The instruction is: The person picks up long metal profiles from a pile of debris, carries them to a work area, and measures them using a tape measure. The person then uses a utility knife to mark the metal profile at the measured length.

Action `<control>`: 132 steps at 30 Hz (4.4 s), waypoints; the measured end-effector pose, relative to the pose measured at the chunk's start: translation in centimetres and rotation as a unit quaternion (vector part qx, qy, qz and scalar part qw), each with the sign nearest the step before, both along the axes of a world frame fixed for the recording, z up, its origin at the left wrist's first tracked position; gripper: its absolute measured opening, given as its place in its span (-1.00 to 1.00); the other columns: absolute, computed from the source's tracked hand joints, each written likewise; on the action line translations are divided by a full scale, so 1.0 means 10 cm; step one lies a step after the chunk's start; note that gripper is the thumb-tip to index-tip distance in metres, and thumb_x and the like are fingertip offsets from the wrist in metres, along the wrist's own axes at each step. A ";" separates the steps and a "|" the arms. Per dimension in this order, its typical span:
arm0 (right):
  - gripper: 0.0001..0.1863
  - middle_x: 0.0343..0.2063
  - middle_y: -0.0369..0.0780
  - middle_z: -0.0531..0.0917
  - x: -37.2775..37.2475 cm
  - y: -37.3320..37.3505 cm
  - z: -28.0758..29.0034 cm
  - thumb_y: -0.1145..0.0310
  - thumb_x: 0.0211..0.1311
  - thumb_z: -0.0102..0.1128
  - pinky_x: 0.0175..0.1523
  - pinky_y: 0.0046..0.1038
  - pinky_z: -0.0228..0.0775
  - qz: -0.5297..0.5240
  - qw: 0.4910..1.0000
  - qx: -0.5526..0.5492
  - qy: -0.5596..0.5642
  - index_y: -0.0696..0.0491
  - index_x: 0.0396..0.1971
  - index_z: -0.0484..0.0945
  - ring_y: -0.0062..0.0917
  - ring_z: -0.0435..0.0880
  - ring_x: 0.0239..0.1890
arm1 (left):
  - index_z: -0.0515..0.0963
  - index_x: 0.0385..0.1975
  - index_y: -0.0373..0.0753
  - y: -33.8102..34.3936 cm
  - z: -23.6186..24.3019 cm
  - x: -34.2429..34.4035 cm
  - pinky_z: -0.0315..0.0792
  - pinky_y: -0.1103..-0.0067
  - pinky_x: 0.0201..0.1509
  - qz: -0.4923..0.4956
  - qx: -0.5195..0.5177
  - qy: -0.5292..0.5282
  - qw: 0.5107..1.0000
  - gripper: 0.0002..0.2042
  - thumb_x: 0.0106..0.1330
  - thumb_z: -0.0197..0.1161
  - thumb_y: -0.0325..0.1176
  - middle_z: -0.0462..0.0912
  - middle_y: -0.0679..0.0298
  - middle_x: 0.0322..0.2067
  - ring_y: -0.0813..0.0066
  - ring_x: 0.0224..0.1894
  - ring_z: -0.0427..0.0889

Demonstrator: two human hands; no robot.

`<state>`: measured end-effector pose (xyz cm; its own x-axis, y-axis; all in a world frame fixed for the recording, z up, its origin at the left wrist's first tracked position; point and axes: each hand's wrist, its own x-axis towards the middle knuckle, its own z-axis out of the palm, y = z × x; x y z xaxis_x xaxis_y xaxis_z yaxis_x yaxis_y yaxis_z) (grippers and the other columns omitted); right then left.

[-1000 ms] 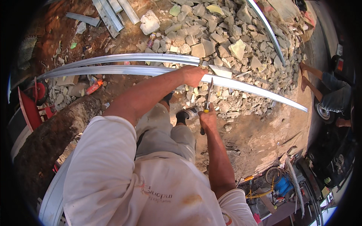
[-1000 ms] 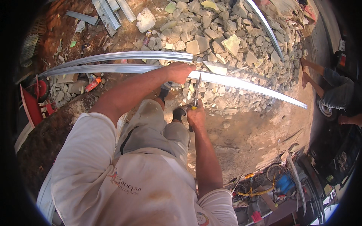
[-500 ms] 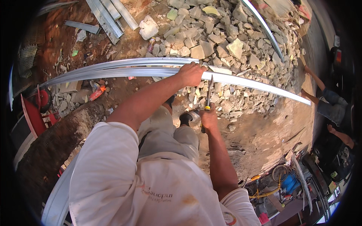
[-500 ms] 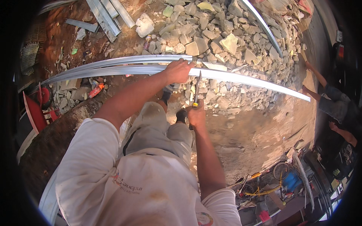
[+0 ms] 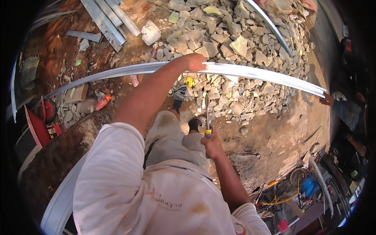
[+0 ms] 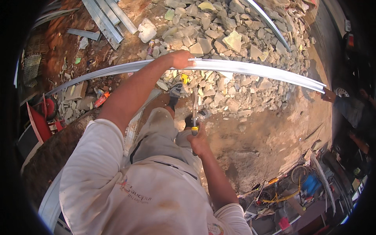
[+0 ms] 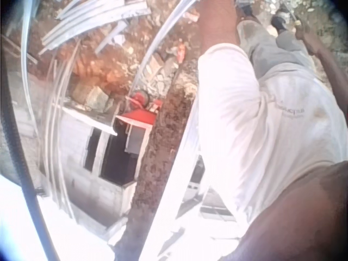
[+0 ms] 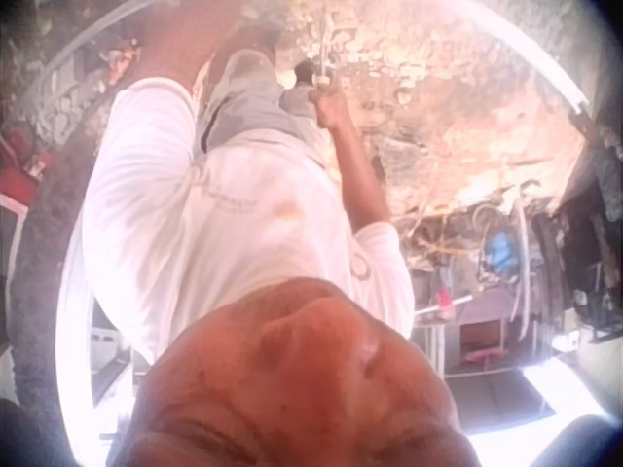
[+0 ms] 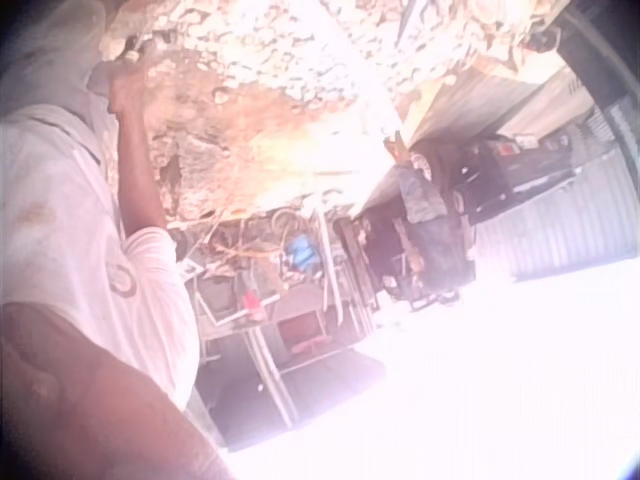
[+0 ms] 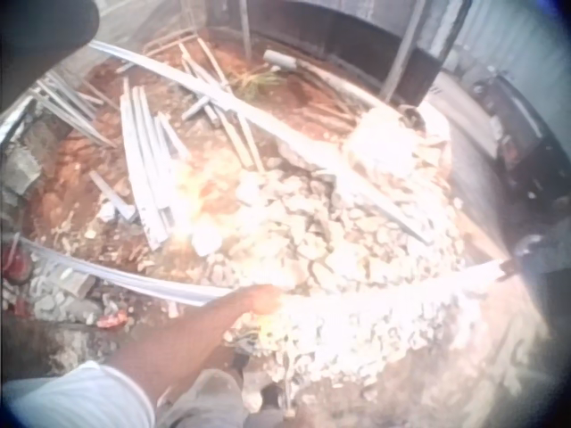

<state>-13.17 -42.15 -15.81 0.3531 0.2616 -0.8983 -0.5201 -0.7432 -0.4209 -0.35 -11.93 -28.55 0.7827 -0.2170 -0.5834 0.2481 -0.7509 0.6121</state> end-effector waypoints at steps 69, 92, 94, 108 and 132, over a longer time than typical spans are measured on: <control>-0.50 -0.36 0.05 0.59 0.62 0.47 -0.52 0.36 -0.01 0.13 -0.16 -0.22 0.41 0.078 0.986 -0.076 -0.122 0.07 -0.02 0.24 -0.11 0.62 -0.29 | 0.57 -0.04 -0.32 0.03 -0.18 0.14 0.43 0.36 0.03 -0.006 -0.099 0.127 0.987 -0.36 0.05 0.35 0.12 0.64 0.02 -0.10 0.14 -0.08 0.62; -0.57 -0.49 -0.14 0.51 0.57 0.45 -0.79 0.44 -0.09 0.12 -0.29 -0.36 0.37 -0.054 0.994 -0.020 -0.089 0.11 -0.12 0.33 -0.39 0.51 -0.44 | 0.61 -0.16 -0.34 -0.07 -0.25 0.01 0.48 0.33 -0.06 -0.006 -0.054 0.043 0.998 -0.45 0.06 0.33 0.07 0.67 -0.03 -0.26 0.09 -0.19 0.65; -0.56 -0.49 -0.14 0.50 0.60 0.46 -0.84 0.44 -0.10 0.13 -0.29 -0.36 0.36 -0.045 0.995 -0.028 -0.083 0.11 -0.12 0.33 -0.39 0.49 -0.45 | 0.61 -0.16 -0.33 -0.08 -0.25 0.01 0.48 0.32 -0.06 -0.012 -0.051 0.033 0.998 -0.46 0.07 0.32 0.06 0.67 -0.03 -0.26 0.07 -0.19 0.65; -0.61 -0.51 -0.03 0.53 0.56 0.41 -0.95 0.38 -0.04 0.18 -0.22 -0.22 0.38 0.021 0.990 -0.061 -0.126 0.08 -0.18 0.28 -0.19 0.55 -0.42 | 0.58 -0.05 -0.28 -0.11 -0.31 0.00 0.44 0.31 0.04 -0.004 -0.044 0.040 0.998 -0.51 0.23 0.19 0.02 0.64 -0.05 -0.18 0.04 -0.08 0.61; -0.58 -0.57 -0.13 0.44 0.55 0.30 -1.27 0.45 -0.03 0.16 -0.34 -0.32 0.35 0.001 0.994 -0.011 -0.105 0.14 -0.13 0.26 -0.29 0.46 -0.53 | 0.55 -0.02 -0.30 -0.13 -0.28 -0.01 0.42 0.29 0.06 -0.030 -0.035 0.034 0.998 -0.53 0.31 0.10 0.00 0.62 -0.10 -0.15 0.00 -0.07 0.59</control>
